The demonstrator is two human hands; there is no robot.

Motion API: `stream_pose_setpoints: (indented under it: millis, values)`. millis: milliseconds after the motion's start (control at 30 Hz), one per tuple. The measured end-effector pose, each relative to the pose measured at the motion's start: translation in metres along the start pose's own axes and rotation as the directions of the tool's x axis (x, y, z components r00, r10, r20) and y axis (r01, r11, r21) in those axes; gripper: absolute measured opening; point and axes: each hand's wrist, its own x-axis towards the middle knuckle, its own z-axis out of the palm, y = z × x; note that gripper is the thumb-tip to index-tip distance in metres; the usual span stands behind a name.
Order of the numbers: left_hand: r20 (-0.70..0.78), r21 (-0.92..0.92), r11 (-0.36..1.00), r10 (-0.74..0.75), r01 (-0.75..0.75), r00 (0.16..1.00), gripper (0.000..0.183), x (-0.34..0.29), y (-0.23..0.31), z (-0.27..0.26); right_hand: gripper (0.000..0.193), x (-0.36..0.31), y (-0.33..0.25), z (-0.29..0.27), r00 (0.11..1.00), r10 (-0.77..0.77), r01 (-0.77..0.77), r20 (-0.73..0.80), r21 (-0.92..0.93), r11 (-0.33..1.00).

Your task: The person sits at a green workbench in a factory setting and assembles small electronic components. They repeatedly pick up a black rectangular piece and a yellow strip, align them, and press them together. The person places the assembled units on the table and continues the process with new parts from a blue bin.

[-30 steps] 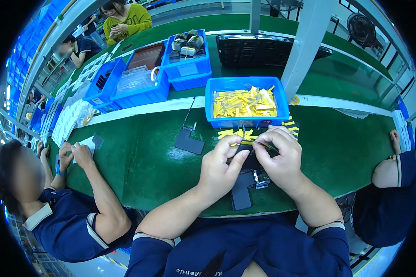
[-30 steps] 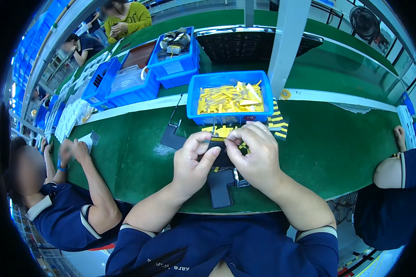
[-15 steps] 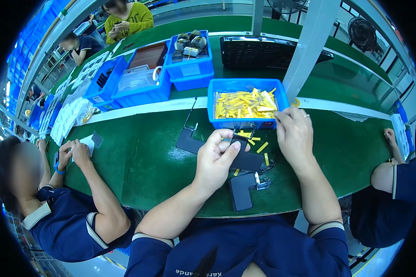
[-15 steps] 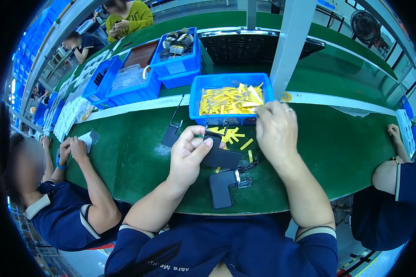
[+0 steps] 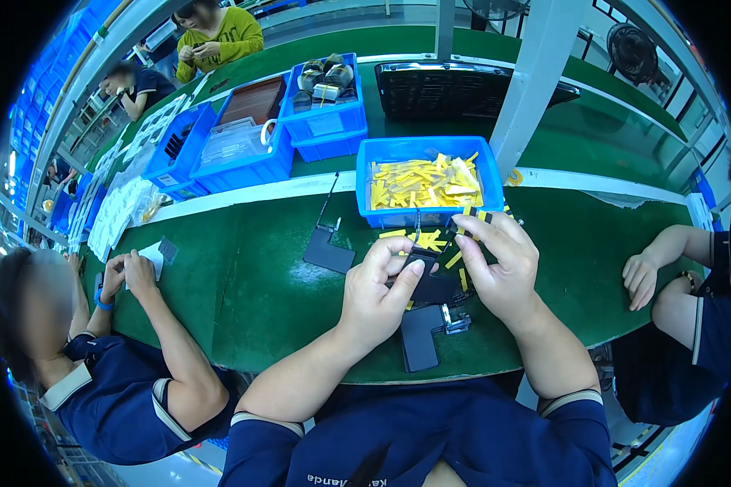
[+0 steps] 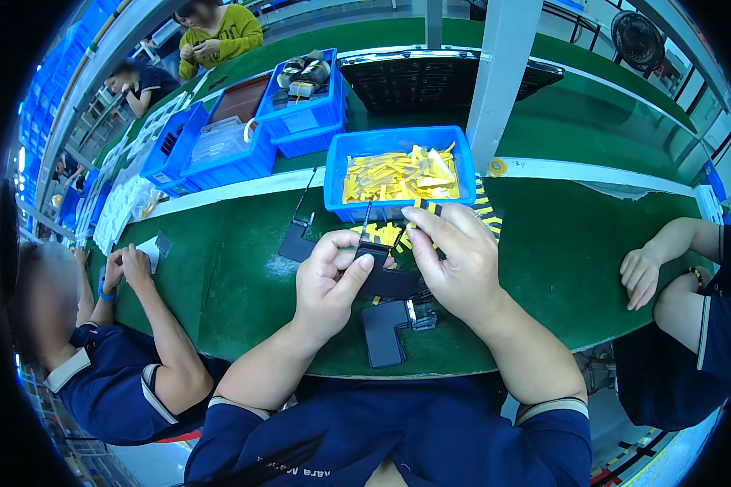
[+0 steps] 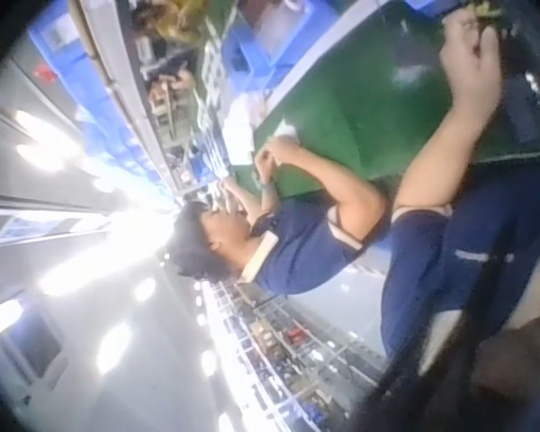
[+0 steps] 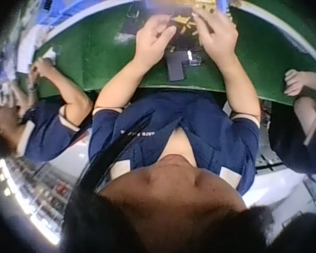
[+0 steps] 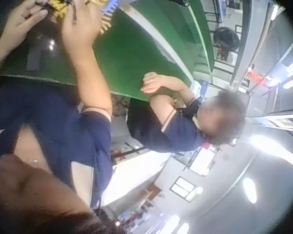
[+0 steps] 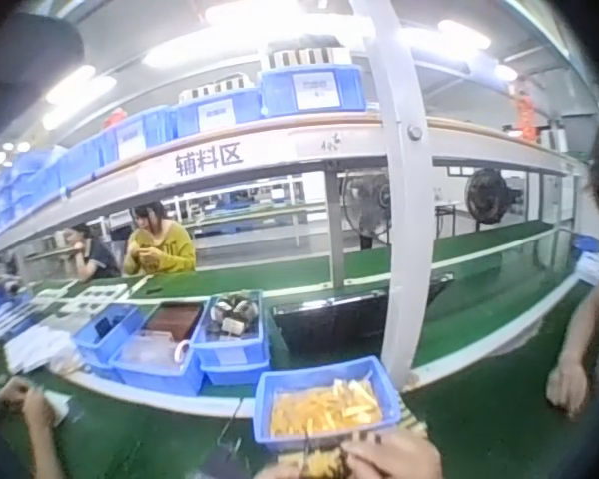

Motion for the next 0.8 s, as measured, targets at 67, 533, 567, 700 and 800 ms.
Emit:
stream_pose_setpoints:
  millis: [67, 533, 567, 700, 800]
  values:
    - [0.001, -0.003, 1.0, -0.008, 0.008, 1.0, 0.02, 0.0, 0.0, 0.0, 0.02, 0.0, 0.001, 0.001, 0.998, -0.04, 0.04, -0.045, 0.015, 0.999]
    - [0.02, -0.057, 0.998, -0.024, 0.025, 1.0, 0.023, 0.0, 0.0, -0.001, 0.016, -0.003, 0.004, -0.001, 0.914, 0.355, -0.401, 0.195, 0.315, 0.86]
    - [0.019, -0.051, 0.999, -0.01, 0.011, 1.0, 0.023, 0.0, -0.001, -0.001, 0.015, -0.004, 0.005, -0.001, 0.899, 0.382, -0.435, 0.216, 0.332, 0.837]
    - [0.029, -0.028, 0.999, 0.018, -0.018, 0.999, 0.022, 0.0, -0.003, -0.001, 0.015, -0.007, 0.009, 0.003, 0.873, 0.417, -0.488, 0.255, 0.453, 0.746]
    - [0.031, -0.023, 1.0, 0.003, -0.002, 1.0, 0.022, 0.0, -0.004, -0.003, 0.015, -0.008, 0.01, 0.002, 0.847, 0.433, -0.531, 0.308, 0.46, 0.712]
